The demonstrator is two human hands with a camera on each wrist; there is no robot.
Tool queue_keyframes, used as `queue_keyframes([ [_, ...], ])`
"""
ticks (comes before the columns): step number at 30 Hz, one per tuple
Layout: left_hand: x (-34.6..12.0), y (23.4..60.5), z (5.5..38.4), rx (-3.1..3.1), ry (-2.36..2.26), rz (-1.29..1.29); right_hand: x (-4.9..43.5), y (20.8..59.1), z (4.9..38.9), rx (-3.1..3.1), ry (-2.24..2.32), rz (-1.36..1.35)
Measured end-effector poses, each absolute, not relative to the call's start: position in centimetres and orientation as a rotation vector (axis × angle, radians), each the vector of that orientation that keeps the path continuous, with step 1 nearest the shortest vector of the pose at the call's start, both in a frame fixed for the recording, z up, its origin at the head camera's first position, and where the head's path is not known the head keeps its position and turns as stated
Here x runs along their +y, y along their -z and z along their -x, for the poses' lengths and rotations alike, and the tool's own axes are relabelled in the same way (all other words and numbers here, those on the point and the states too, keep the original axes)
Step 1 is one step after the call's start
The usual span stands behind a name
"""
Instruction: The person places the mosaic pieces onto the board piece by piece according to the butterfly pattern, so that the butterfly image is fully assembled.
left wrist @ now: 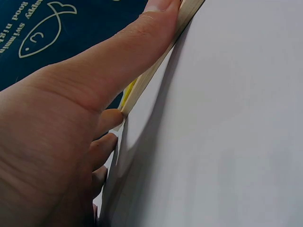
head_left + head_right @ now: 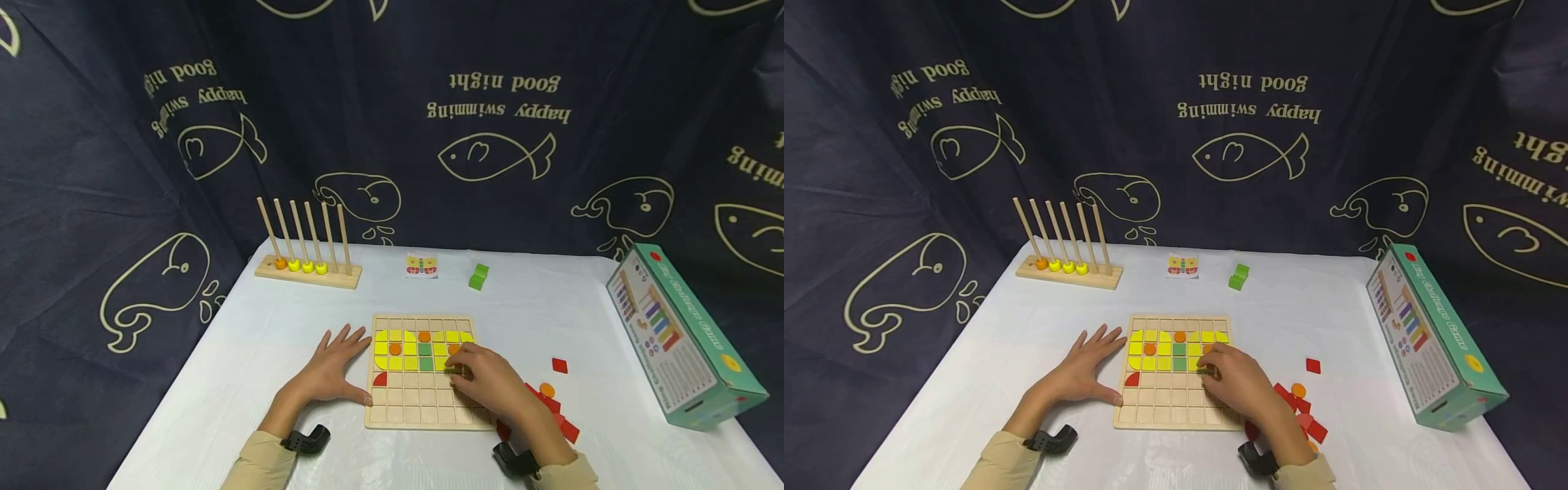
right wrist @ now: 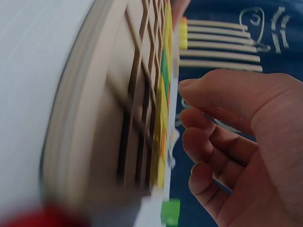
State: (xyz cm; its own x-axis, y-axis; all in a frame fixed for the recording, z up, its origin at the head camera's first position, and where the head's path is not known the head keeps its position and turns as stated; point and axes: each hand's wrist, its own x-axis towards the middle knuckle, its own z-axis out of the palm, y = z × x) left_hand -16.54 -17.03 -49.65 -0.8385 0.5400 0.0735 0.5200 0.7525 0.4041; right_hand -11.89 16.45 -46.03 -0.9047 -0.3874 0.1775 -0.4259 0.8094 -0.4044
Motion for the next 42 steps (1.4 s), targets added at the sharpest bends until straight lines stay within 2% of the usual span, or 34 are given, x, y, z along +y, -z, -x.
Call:
queue_keyframes([
  [11, -17.0, 49.6, 16.6, 2.887, -0.664, -0.883, 21.9, 46.3, 10.7, -3.030, -0.658, -0.335],
  [21, -16.9, 49.4, 16.4, 2.886, -0.659, -0.873, 24.3, 47.0, 9.9, -3.083, -0.630, -0.257],
  [29, -16.8, 49.4, 16.5, 2.887, -0.657, -0.876, 23.7, 47.1, 10.3, -3.029, -0.643, -0.290],
  [42, -17.1, 49.7, 16.5, 2.889, -0.660, -0.887, 19.8, 47.1, 11.7, -2.929, -0.784, -0.529],
])
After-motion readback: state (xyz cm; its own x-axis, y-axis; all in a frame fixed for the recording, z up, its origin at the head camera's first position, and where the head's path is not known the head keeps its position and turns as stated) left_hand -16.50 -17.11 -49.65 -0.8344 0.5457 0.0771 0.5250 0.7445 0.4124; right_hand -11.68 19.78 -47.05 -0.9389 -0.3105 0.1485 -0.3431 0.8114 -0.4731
